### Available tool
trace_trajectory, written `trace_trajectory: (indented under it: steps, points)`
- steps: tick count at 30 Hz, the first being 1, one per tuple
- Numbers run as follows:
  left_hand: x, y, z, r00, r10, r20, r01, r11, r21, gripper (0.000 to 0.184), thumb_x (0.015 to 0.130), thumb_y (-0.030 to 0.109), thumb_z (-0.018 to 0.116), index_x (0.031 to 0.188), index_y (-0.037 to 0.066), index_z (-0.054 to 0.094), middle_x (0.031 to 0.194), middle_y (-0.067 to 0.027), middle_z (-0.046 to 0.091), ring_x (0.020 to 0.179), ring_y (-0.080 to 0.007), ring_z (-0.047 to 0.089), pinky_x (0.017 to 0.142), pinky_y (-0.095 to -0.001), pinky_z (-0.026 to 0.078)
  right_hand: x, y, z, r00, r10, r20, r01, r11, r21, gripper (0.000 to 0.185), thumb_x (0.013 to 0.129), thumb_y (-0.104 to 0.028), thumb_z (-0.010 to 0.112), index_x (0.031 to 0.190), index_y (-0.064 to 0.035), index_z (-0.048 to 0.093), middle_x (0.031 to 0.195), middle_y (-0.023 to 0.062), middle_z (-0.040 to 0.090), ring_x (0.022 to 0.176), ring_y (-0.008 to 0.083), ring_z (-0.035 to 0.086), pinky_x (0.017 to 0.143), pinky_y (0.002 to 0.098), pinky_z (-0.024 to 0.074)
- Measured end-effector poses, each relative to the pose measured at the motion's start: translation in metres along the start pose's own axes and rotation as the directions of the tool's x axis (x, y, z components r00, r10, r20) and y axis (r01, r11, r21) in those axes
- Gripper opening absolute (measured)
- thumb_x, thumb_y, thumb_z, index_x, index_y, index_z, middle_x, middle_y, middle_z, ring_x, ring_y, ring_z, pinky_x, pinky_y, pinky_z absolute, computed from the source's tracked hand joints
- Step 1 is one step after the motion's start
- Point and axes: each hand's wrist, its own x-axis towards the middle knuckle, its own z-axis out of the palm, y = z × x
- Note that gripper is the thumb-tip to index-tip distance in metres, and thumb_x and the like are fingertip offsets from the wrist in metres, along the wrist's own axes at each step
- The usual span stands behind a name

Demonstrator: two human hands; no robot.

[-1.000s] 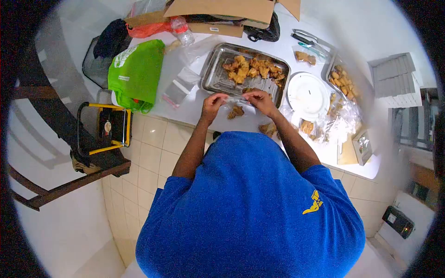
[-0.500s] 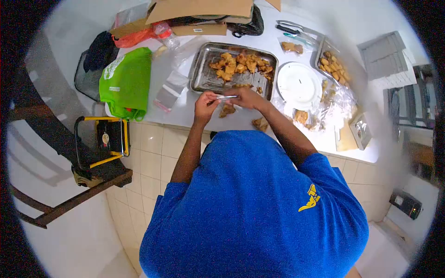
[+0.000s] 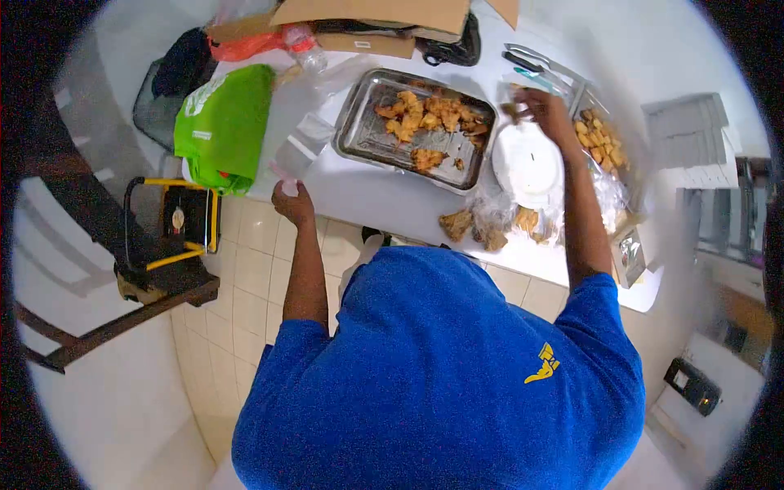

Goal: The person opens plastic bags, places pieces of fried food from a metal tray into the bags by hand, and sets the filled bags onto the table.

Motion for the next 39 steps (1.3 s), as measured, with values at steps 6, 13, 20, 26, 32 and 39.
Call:
trace_trajectory:
  steps: [6, 13, 20, 26, 32, 39]
  points:
    - [0.042, -0.022, 0.010, 0.894, -0.443, 0.063, 0.415, 0.874, 0.255, 0.078, 0.063, 0.049, 0.075, 0.123, 0.008, 0.045, 0.123, -0.0124, 0.047, 0.113, -0.0316, 0.043, 0.088, -0.0472, 0.041, 0.032, 0.069, -0.036, 0.947, 0.320, -0.005, -0.266, 0.795, 0.545, 0.035, 0.088, -0.020, 0.057, 0.119, -0.0037, 0.052, 0.102, 0.0099, 0.065, 0.075, 0.0199, 0.063, 0.061, 0.0288, 0.0513]
    - [0.052, -0.003, -0.019, 0.890, -0.347, 0.297, 0.300, 0.934, 0.193, 0.036, 0.070, 0.035, 0.071, 0.093, 0.008, 0.063, 0.087, -0.0108, 0.063, 0.087, -0.0279, 0.059, 0.075, -0.0394, 0.049, -0.032, 0.224, 0.003, 0.885, 0.060, -0.462, -0.192, 0.950, -0.245, 0.031, 0.083, -0.011, 0.058, 0.112, -0.0017, 0.056, 0.104, 0.0116, 0.062, 0.090, 0.0214, 0.060, 0.075, 0.0314, 0.0491]
    - [0.058, -0.030, 0.005, 0.988, -0.108, 0.113, 0.139, 0.938, -0.316, 0.015, 0.073, 0.019, 0.062, 0.080, 0.007, 0.067, 0.077, -0.0110, 0.066, 0.072, -0.0249, 0.062, 0.070, -0.0346, 0.048, -0.123, 0.032, 0.068, 0.815, 0.015, -0.579, -0.012, 1.000, 0.010, 0.022, 0.086, -0.010, 0.055, 0.107, -0.0039, 0.060, 0.103, 0.0094, 0.061, 0.090, 0.0178, 0.059, 0.073, 0.0278, 0.0481]
    - [0.088, -0.058, 0.028, 0.888, -0.277, 0.367, 0.343, 0.931, -0.127, 0.022, 0.070, 0.025, 0.068, 0.085, 0.009, 0.067, 0.087, -0.0117, 0.066, 0.086, -0.0227, 0.062, 0.076, -0.0351, 0.048, -0.180, -0.081, 0.175, 0.869, 0.114, -0.482, -0.020, 0.980, 0.197, 0.011, 0.077, -0.002, 0.049, 0.081, -0.0004, 0.059, 0.091, 0.0105, 0.061, 0.086, 0.0219, 0.057, 0.073, 0.0296, 0.0435]
    - [0.109, -0.009, 0.013, 0.817, -0.391, 0.423, 0.251, 0.903, 0.349, 0.049, 0.059, 0.040, 0.077, 0.096, 0.011, 0.064, 0.103, -0.0132, 0.062, 0.096, -0.0293, 0.059, 0.081, -0.0442, 0.049, -0.183, -0.149, 0.236, 0.968, -0.087, -0.234, 0.149, 0.953, 0.262, 0.021, 0.073, 0.002, 0.052, 0.085, -0.0061, 0.066, 0.094, 0.0092, 0.064, 0.092, 0.0253, 0.059, 0.080, 0.0338, 0.0457]
    - [0.121, -0.072, 0.073, 0.668, -0.319, 0.673, 0.075, 0.928, 0.365, 0.048, 0.066, 0.046, 0.070, 0.102, 0.015, 0.065, 0.112, -0.0111, 0.059, 0.105, -0.0341, 0.053, 0.085, -0.0518, 0.044, -0.153, -0.166, 0.223, 0.905, 0.004, -0.425, 0.103, 0.968, 0.227, 0.022, 0.074, 0.006, 0.048, 0.083, -0.0044, 0.066, 0.091, 0.0118, 0.064, 0.089, 0.0259, 0.060, 0.079, 0.0325, 0.0460]
